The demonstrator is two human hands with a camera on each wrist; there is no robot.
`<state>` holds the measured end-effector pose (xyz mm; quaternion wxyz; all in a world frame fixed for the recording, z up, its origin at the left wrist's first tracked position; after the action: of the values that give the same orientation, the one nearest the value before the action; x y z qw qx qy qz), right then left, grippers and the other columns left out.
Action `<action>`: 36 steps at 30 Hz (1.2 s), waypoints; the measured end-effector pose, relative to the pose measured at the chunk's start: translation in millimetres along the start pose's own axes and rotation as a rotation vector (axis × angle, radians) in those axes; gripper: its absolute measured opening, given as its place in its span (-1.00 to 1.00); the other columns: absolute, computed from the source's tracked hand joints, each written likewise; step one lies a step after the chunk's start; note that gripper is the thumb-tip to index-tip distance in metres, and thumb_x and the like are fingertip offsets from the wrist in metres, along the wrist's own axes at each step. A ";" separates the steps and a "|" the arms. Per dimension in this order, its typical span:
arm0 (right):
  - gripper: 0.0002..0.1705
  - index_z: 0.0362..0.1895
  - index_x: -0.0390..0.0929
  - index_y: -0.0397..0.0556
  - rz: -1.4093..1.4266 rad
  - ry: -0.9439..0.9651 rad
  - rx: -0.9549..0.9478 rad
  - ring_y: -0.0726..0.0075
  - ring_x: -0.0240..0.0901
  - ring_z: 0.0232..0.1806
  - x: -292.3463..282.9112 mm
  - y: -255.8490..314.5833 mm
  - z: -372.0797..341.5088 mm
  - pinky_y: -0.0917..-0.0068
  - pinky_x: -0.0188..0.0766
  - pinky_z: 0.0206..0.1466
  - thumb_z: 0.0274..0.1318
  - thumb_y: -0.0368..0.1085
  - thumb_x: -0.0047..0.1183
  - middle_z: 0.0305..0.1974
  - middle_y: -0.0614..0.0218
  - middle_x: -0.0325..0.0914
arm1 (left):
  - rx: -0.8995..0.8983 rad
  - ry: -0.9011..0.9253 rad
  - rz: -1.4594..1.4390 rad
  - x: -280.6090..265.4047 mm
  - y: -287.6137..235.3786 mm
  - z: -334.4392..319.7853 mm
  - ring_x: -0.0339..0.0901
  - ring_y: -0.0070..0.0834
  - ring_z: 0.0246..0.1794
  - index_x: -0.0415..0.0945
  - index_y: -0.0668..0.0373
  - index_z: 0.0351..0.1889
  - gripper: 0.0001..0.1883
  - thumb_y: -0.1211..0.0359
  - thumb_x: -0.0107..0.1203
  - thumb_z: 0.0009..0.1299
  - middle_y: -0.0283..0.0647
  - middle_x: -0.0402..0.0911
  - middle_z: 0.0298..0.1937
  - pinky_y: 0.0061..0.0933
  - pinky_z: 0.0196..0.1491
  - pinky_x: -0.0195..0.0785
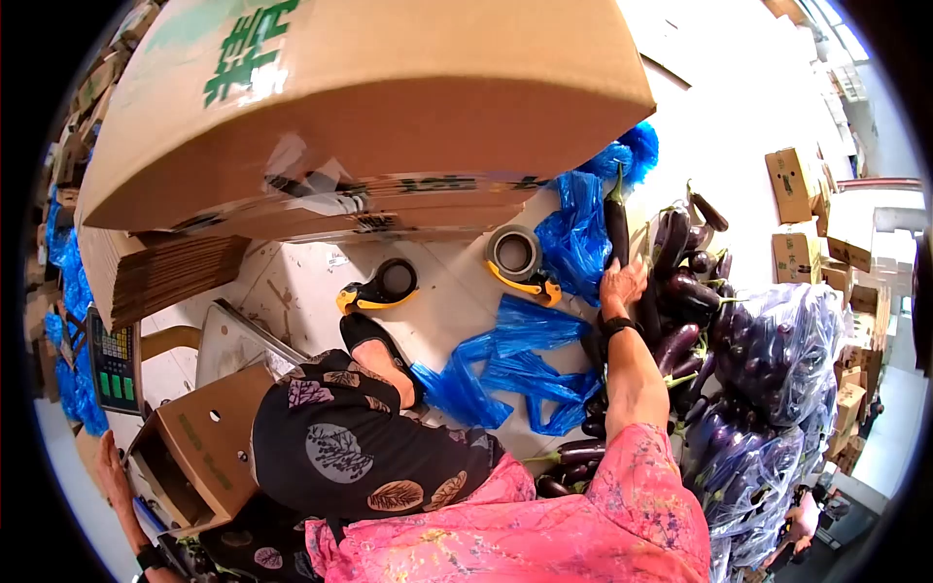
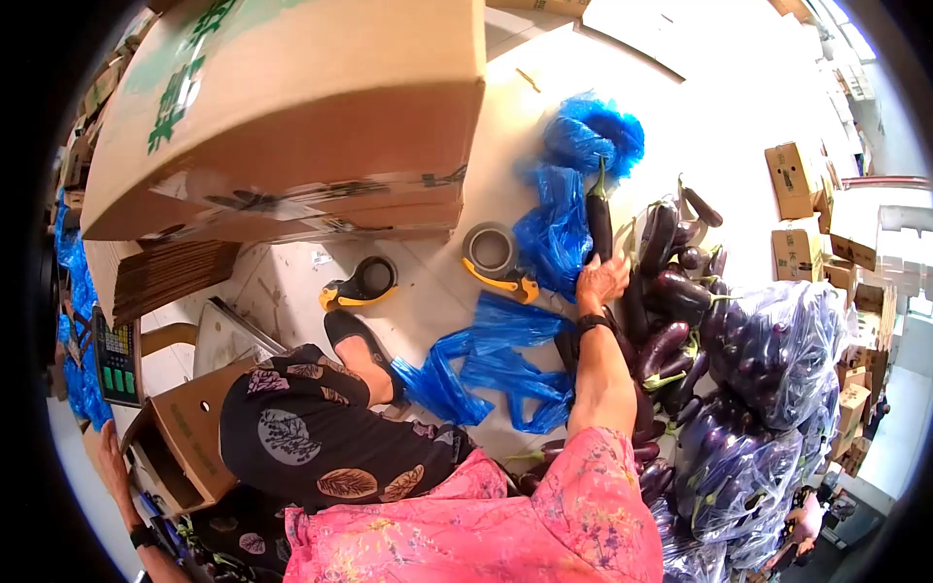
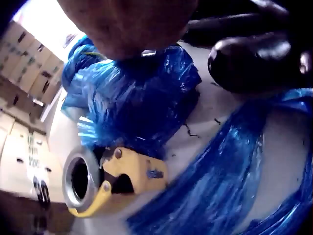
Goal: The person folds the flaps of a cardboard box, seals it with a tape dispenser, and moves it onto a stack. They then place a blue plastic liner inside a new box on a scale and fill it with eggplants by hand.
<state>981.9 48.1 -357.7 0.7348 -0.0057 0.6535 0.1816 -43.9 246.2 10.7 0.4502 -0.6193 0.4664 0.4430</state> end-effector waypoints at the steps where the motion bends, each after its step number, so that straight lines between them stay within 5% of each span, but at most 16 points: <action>1: -0.33 0.27 0.37 0.08 0.157 -0.076 -0.368 -0.18 0.22 0.32 -7.1 20.6 -0.4 0.00 0.23 0.30 0.01 -0.23 0.25 0.32 0.03 0.29 | -0.012 0.000 0.026 -3.2 -1.7 3.1 0.41 -0.28 0.30 0.40 0.36 0.27 -0.59 0.30 -0.13 0.58 -0.02 0.50 0.25 -0.35 0.35 0.19; 3: -0.17 0.36 0.27 0.14 0.354 0.085 -0.740 -0.20 0.24 0.30 -24.4 57.2 -21.9 0.03 0.21 0.32 -0.06 -0.26 0.29 0.37 0.00 0.22 | -0.041 -0.002 0.062 -2.1 -3.5 2.9 0.41 -0.29 0.29 0.41 0.36 0.26 -0.60 0.29 -0.13 0.59 -0.02 0.51 0.24 -0.37 0.35 0.19; 5: -0.02 0.45 0.13 0.22 0.079 0.357 -0.780 -0.23 0.24 0.30 -15.1 69.9 -39.5 0.09 0.23 0.34 -0.12 -0.31 0.31 0.42 -0.01 0.12 | -0.028 -0.035 -0.036 0.7 2.2 5.8 0.43 -0.29 0.27 0.41 0.35 0.26 -0.60 0.29 -0.13 0.59 -0.02 0.51 0.24 -0.39 0.34 0.21; 6: 0.09 0.50 0.00 0.28 0.119 0.443 -0.622 -0.23 0.28 0.27 7.9 54.1 -33.7 0.05 0.32 0.28 -0.14 -0.34 0.30 0.47 -0.03 0.01 | -0.021 -0.058 -0.085 0.5 5.7 6.5 0.44 -0.30 0.26 0.42 0.35 0.26 -0.60 0.29 -0.13 0.59 -0.01 0.51 0.23 -0.40 0.33 0.22; 9: -0.31 0.26 0.35 0.11 -0.099 0.595 -0.506 -0.25 0.50 0.01 37.2 31.8 -40.4 -0.02 0.48 0.04 -0.06 -0.44 0.11 0.15 -0.07 0.35 | 0.009 -0.014 0.009 -1.8 0.0 4.4 0.45 -0.29 0.25 0.41 0.32 0.27 -0.60 0.28 -0.12 0.59 -0.01 0.50 0.24 -0.36 0.32 0.25; 12: -0.53 0.02 0.43 -0.05 -0.078 0.445 -0.697 -0.23 0.54 -0.17 53.7 -8.0 -73.3 -0.04 0.50 -0.12 -0.08 -0.39 0.10 -0.23 -0.01 0.54 | -0.078 0.038 -0.042 3.1 15.6 2.8 0.44 -0.27 0.26 0.41 0.29 0.29 -0.59 0.26 -0.11 0.59 -0.01 0.47 0.26 -0.33 0.31 0.27; 14: -0.45 0.08 0.38 -0.03 -0.156 0.580 -0.556 -0.29 0.55 -0.21 44.6 -44.4 -108.2 -0.10 0.51 -0.13 -0.09 -0.26 0.15 -0.23 -0.06 0.55 | -0.072 0.039 -0.118 7.1 22.2 -3.1 0.45 -0.26 0.25 0.41 0.27 0.28 -0.59 0.25 -0.11 0.59 -0.02 0.48 0.25 -0.31 0.30 0.28; 17: -0.75 -0.22 0.56 -0.05 -0.294 0.823 -0.506 -0.28 0.60 -0.25 16.9 -90.0 -181.4 -0.10 0.55 -0.21 -0.04 -0.27 0.14 -0.33 -0.10 0.61 | -0.038 0.010 -0.241 13.3 32.0 -10.9 0.48 -0.27 0.21 0.41 0.26 0.28 -0.59 0.24 -0.12 0.59 -0.04 0.49 0.24 -0.32 0.28 0.30; 21: -0.69 -0.13 0.62 -0.10 -0.509 1.338 -0.739 -0.14 0.60 -0.04 -7.3 -136.4 -322.1 -0.01 0.55 -0.05 0.01 -0.26 0.11 -0.20 -0.18 0.61 | 0.001 -0.008 -0.206 13.6 17.7 -12.4 0.50 -0.26 0.18 0.42 0.25 0.28 -0.59 0.22 -0.14 0.60 -0.08 0.50 0.23 -0.31 0.27 0.30; 24: -0.53 0.08 0.54 0.05 0.066 1.654 -0.872 -0.06 0.58 -0.09 0.3 -157.1 -379.2 0.06 0.52 -0.10 -0.01 -0.28 0.11 -0.04 0.03 0.58 | -0.024 0.051 -0.057 6.6 7.1 -9.8 0.51 -0.28 0.18 0.41 0.24 0.28 -0.59 0.22 -0.15 0.60 -0.07 0.53 0.20 -0.31 0.26 0.30; 26: -0.68 -0.18 0.66 -0.03 -0.124 1.547 -1.128 -0.12 0.59 -0.16 -17.9 -90.6 -347.7 0.02 0.51 -0.14 0.02 -0.14 0.11 -0.21 -0.01 0.63 | 0.006 0.042 -0.038 5.6 -0.3 -9.1 0.51 -0.30 0.15 0.42 0.21 0.27 -0.59 0.19 -0.16 0.61 -0.06 0.55 0.14 -0.32 0.26 0.30; 27: -0.67 -0.35 0.69 -0.07 -0.398 1.529 -1.024 -0.12 0.61 -0.19 -40.6 -44.9 -316.2 0.03 0.52 -0.17 0.04 -0.06 0.14 -0.28 0.00 0.65 | 0.014 0.038 -0.028 5.2 -2.8 -12.0 0.51 -0.31 0.13 0.42 0.20 0.26 -0.59 0.18 -0.16 0.61 -0.05 0.55 0.11 -0.32 0.27 0.30; 30: -0.71 -0.38 0.68 -0.03 0.023 1.306 -0.634 0.04 0.62 -0.41 -35.2 -22.5 -214.7 0.23 0.53 -0.33 0.05 -0.06 0.22 -0.46 0.16 0.65 | -0.053 0.056 -0.050 2.2 -5.1 -14.9 0.51 -0.30 0.12 0.43 0.21 0.26 -0.61 0.21 -0.16 0.61 -0.04 0.56 0.08 -0.30 0.24 0.32; 31: -0.75 -0.28 0.62 0.03 0.090 0.925 -0.629 -0.18 0.58 -0.34 -36.1 -19.2 -176.3 0.03 0.51 -0.26 0.06 -0.10 0.16 -0.40 0.01 0.62 | -0.058 0.053 -0.034 6.2 -7.2 -13.2 0.51 -0.31 0.12 0.43 0.21 0.26 -0.61 0.22 -0.15 0.61 -0.04 0.56 0.09 -0.30 0.24 0.32; 33: -0.79 -0.18 0.54 0.01 0.292 0.335 -0.608 -0.20 0.52 -0.24 -62.7 -2.5 -109.6 0.00 0.47 -0.20 0.04 -0.35 0.13 -0.29 0.03 0.54 | -0.027 0.047 0.019 8.5 -24.8 -22.1 0.53 -0.29 0.14 0.43 0.18 0.27 -0.60 0.20 -0.16 0.60 -0.01 0.58 0.10 -0.32 0.22 0.33; 36: -0.39 0.22 0.36 -0.03 0.173 0.224 -0.624 -0.25 0.31 0.19 -50.3 2.3 -56.6 0.06 0.32 0.22 0.02 -0.34 0.19 0.19 -0.12 0.34 | 0.014 0.033 0.012 9.8 -14.9 -22.0 0.54 -0.29 0.14 0.43 0.18 0.27 -0.60 0.20 -0.15 0.60 -0.03 0.59 0.10 -0.34 0.21 0.34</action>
<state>923.1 23.3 -317.1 0.6030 -0.1947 0.6412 0.4328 -24.9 225.5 7.9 0.4442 -0.6207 0.4805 0.4320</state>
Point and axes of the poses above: each hand's wrist, its own z-axis towards the middle knuckle, its own x-axis out of the palm, y = z × x, the point moved 6 cm from there along z, towards the middle knuckle
